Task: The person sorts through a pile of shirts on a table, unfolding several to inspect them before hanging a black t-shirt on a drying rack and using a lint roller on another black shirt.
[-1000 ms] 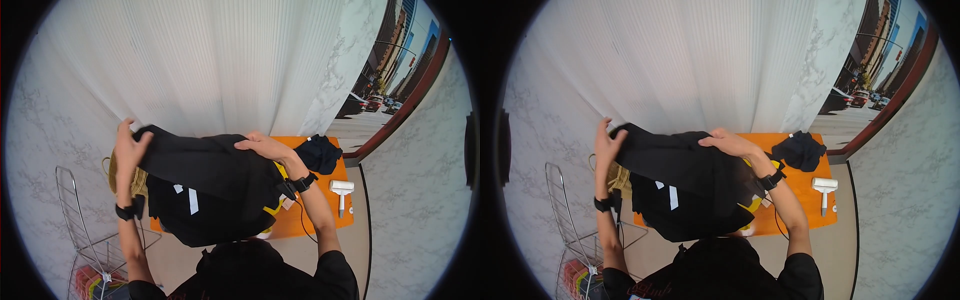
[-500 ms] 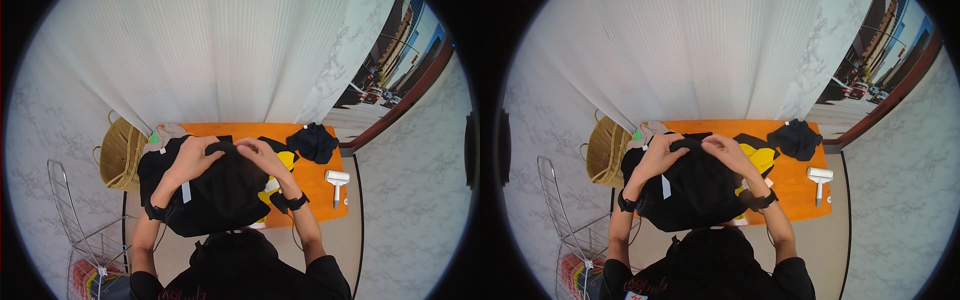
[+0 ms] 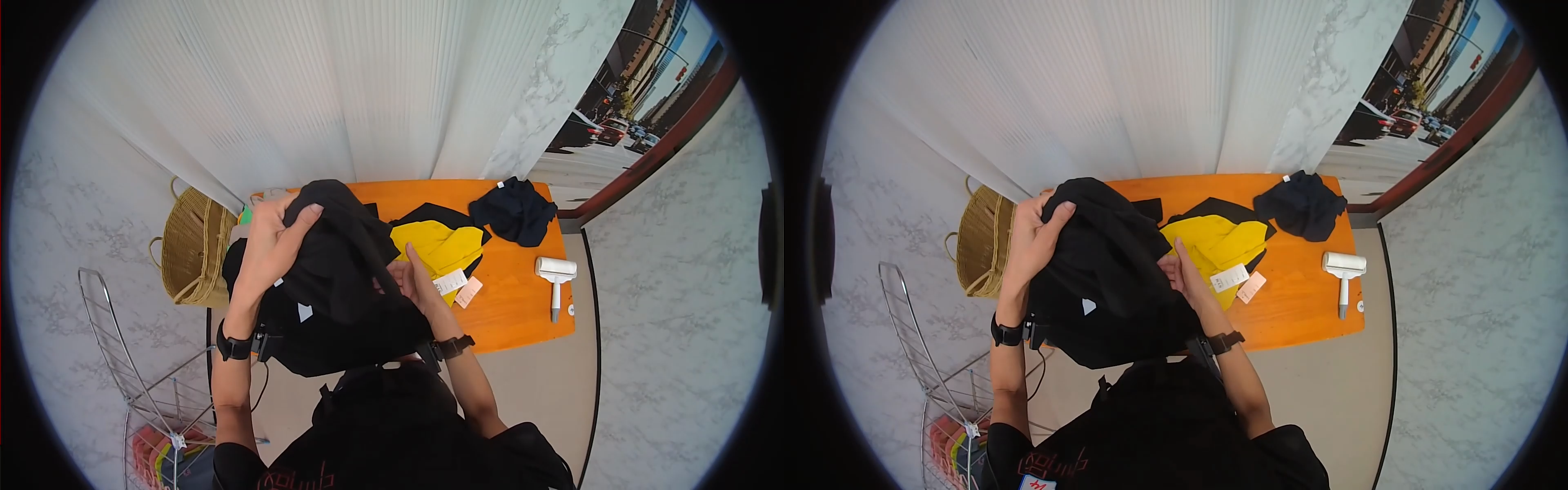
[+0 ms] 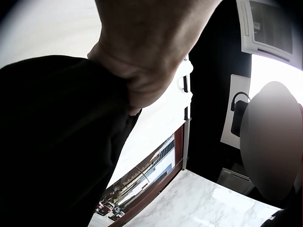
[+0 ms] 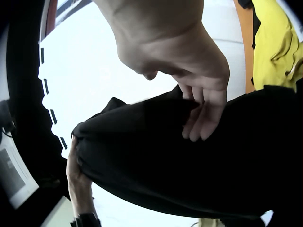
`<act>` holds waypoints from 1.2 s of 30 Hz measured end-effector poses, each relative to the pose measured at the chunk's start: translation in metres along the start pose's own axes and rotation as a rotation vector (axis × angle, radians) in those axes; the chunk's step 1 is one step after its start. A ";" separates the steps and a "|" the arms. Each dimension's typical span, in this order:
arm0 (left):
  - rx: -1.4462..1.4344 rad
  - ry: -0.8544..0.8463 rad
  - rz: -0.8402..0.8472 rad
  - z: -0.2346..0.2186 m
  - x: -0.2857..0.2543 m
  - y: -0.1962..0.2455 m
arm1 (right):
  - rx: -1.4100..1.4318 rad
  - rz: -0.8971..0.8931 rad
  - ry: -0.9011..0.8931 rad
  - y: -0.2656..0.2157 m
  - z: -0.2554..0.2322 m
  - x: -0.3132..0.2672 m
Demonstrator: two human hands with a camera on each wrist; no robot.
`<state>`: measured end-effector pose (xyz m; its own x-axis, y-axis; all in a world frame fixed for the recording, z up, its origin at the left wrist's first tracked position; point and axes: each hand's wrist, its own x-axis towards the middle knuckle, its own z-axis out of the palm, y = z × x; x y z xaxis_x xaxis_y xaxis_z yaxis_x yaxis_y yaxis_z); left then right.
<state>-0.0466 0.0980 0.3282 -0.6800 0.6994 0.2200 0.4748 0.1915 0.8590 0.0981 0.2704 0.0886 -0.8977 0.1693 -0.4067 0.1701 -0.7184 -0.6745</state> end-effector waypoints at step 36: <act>-0.568 -0.129 0.054 -0.004 0.002 -0.027 | -1.456 -0.480 -0.143 -0.240 0.130 -0.096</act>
<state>-0.0635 0.0912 0.3072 -0.5725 0.7830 0.2431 0.1089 -0.2213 0.9691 0.0906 0.3387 0.3697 -0.9980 0.0596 0.0211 0.0234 0.6580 -0.7527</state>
